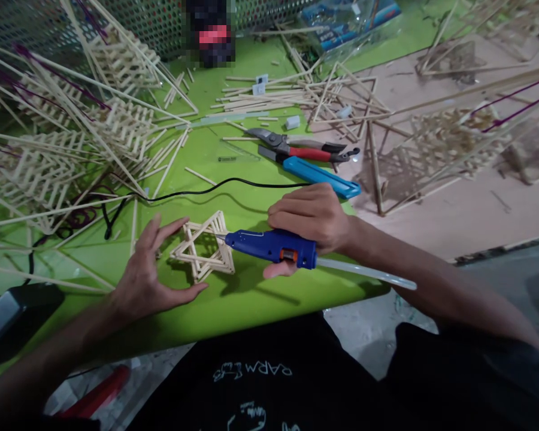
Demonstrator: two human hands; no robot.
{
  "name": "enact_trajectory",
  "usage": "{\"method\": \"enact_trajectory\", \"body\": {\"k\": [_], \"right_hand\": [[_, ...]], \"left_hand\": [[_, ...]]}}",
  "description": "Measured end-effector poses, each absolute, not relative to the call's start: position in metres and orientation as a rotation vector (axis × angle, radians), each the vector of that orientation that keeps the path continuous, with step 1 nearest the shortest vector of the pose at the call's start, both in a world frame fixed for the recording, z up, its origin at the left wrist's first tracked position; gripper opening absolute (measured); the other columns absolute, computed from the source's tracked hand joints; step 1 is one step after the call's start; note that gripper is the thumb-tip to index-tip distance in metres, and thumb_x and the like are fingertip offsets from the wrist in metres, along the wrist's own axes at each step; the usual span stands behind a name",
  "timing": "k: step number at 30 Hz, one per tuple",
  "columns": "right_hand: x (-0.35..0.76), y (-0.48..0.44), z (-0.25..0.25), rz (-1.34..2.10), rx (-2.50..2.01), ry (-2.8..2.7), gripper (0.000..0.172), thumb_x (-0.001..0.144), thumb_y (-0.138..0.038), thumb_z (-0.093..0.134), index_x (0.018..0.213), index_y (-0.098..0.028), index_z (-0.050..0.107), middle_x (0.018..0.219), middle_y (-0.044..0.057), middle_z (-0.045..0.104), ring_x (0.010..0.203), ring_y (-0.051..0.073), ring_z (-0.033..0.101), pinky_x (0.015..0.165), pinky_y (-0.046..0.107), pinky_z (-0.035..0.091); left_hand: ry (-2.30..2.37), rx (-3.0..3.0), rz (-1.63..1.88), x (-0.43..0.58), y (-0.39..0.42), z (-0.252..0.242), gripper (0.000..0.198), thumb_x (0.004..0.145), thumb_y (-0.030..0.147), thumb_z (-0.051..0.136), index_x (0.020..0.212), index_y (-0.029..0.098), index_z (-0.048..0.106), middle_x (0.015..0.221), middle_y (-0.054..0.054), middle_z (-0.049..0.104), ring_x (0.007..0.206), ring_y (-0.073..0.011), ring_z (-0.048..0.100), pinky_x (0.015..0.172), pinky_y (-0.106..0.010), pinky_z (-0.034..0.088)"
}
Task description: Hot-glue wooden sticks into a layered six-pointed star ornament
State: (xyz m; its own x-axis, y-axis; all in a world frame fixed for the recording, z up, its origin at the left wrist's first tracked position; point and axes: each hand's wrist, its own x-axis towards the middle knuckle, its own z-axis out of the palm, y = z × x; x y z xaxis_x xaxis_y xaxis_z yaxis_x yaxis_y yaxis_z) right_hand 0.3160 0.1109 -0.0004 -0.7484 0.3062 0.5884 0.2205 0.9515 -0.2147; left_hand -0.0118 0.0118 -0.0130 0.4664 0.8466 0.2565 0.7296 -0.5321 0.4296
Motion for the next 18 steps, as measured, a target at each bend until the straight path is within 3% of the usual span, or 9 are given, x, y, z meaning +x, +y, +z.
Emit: {"method": "enact_trajectory", "body": {"k": [13, 18], "right_hand": [[0.3093, 0.1133, -0.0048, 0.082, -0.359, -2.442, 0.053, 0.098, -0.062, 0.045, 0.075, -0.017, 0.062, 0.066, 0.007, 0.067, 0.056, 0.018, 0.062, 0.052, 0.034, 0.049], [0.309, 0.1119, -0.0076, 0.043, -0.373, -2.504, 0.048, 0.096, -0.059, 0.051, 0.072, -0.019, 0.062, 0.065, 0.003, 0.064, 0.058, 0.016, 0.06, 0.052, 0.032, 0.046]], "left_hand": [[1.368, 2.463, 0.608, -0.0108, 0.0097, -0.0203, 0.124, 0.073, 0.04, 0.084, 0.16, 0.005, 0.002, 0.143, -0.028, 0.054, 0.135, -0.0379, 0.054, 0.109, -0.057, 0.051], [1.355, 2.476, 0.622, -0.0102, 0.0103, -0.0209, 0.125, 0.073, 0.041, 0.084, 0.16, 0.008, 0.0, 0.144, -0.027, 0.054, 0.134, -0.0383, 0.055, 0.107, -0.059, 0.052]]}}
